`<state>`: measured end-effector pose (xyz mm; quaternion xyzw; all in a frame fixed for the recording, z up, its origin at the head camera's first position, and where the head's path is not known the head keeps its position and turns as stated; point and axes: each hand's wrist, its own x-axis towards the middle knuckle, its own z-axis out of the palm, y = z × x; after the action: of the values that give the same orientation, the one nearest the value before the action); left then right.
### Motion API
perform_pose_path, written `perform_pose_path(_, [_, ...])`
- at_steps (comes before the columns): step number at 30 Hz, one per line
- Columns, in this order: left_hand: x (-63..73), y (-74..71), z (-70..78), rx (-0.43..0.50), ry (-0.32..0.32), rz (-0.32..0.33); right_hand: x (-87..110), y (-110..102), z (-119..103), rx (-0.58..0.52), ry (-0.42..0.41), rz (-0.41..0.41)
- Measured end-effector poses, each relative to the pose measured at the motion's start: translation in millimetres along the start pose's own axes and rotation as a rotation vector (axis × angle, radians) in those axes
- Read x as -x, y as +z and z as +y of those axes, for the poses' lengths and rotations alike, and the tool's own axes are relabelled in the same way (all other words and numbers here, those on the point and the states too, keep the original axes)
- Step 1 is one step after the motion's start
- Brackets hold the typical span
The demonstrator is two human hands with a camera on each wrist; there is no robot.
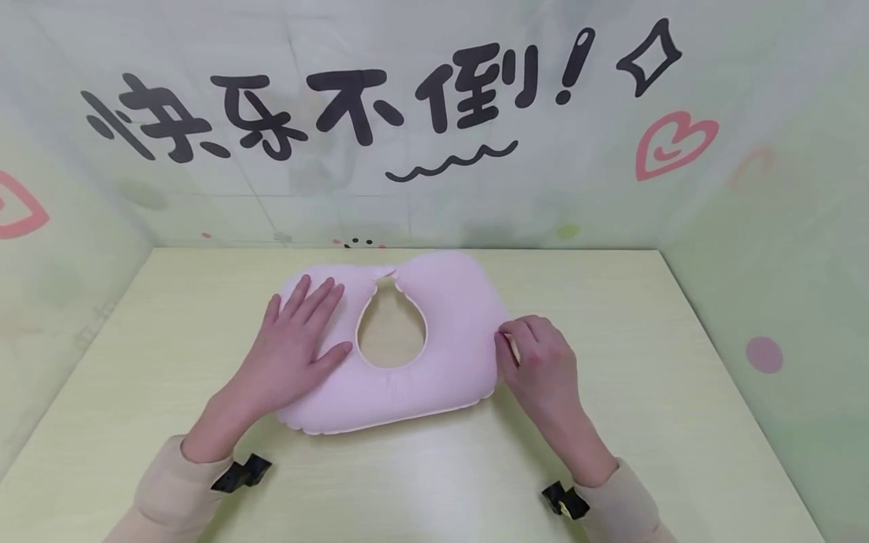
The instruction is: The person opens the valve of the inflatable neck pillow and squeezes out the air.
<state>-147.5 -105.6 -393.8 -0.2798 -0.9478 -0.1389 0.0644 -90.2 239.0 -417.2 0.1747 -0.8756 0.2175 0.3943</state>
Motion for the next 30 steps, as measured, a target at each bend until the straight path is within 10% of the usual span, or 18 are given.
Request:
perform_pose_path(15, [1.7,-3.4,-5.8,-0.048,0.019,-0.095,3.3,-2,7,0.231,0.003,-0.24])
perform_pose_path(30, [1.2,-1.2,-9.2,-0.046,0.044,-0.092,0.3,1,32,0.064,-0.142,-0.299])
